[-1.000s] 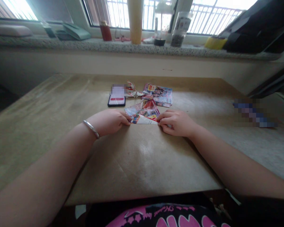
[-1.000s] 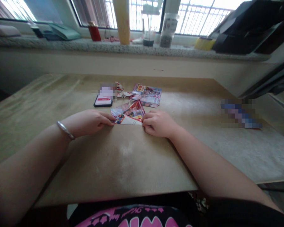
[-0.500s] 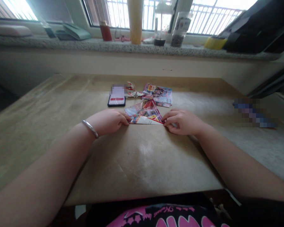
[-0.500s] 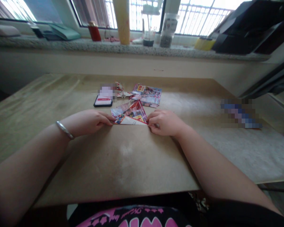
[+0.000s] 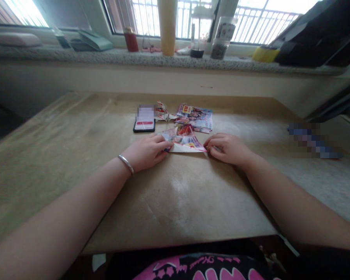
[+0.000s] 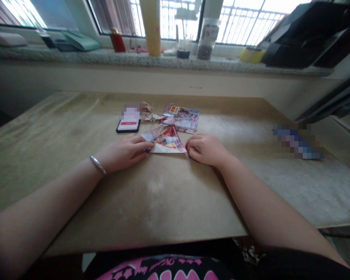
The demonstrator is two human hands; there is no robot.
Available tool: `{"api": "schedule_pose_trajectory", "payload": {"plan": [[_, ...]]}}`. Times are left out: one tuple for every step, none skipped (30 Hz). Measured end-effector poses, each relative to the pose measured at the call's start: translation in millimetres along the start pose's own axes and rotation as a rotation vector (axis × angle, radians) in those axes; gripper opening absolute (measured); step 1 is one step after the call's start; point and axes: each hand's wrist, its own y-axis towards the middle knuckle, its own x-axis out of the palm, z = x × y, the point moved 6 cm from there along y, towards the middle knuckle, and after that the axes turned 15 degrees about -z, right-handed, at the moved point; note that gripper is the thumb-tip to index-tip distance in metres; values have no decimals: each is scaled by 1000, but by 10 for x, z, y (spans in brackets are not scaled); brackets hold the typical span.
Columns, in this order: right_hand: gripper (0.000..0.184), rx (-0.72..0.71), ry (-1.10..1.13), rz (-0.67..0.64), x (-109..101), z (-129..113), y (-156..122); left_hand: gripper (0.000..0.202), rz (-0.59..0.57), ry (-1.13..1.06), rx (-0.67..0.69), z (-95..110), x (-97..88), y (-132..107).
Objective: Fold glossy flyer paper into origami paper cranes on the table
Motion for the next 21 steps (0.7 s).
{"api": "schedule_pose_trajectory", "payload": {"plan": [[17, 37, 21, 31, 2, 32, 4, 34, 14, 1, 21, 14, 25, 12], [16, 73, 40, 57, 7, 62, 8, 34, 13, 2, 21, 13, 52, 24], [16, 106, 57, 86, 9, 88, 10, 35, 11, -6, 37, 18, 73, 34], [17, 135, 71, 116, 9, 110, 11, 36, 3, -11, 55, 25, 91, 44], [19, 155, 83, 146, 8, 124, 13, 37, -11, -17, 84, 38, 104, 52], [23, 167, 93, 172, 6, 131, 15, 39, -28, -23, 118, 56, 116, 58], [27, 171, 101, 194, 6, 134, 19, 40, -48, -30, 149, 73, 123, 62], [30, 170, 107, 210, 7, 135, 25, 41, -70, -41, 173, 87, 129, 64], [33, 166, 113, 217, 13, 134, 33, 41, -91, -58, 192, 97, 131, 64], [34, 156, 120, 216, 24, 132, 43, 41, -110, -80, 203, 103, 129, 63], [34, 146, 130, 216, 34, 133, 52, 40, -123, -108, 212, 107, 122, 60], [34, 137, 143, 218, 44, 135, 60, 40, -131, -138, 224, 114, 111, 55], [34, 128, 163, 224, 52, 139, 66, 39, -138, -169, 242, 124, 98, 49], [34, 117, 186, 230, 60, 143, 72, 39, -142, -198, 259, 135, 85, 43], [35, 106, 207, 235, 66, 144, 77, 39, -141, -220, 271, 144, 71, 37], [35, 93, 221, 234, 72, 141, 82, 40, -133, -233, 279, 153, 58, 33], [36, 83, 226, 229, 78, 134, 88, 40, -120, -236, 282, 161, 46, 29], [37, 76, 221, 219, 84, 126, 92, 39, -103, -227, 280, 168, 36, 26], [38, 74, 206, 209, 86, 117, 96, 37, -84, -210, 273, 172, 28, 23], [38, 75, 186, 202, 86, 109, 96, 34, -64, -189, 264, 173, 21, 21], [36, 74, 162, 204, 80, 102, 94, 31, -48, -170, 255, 173, 16, 18]]}}
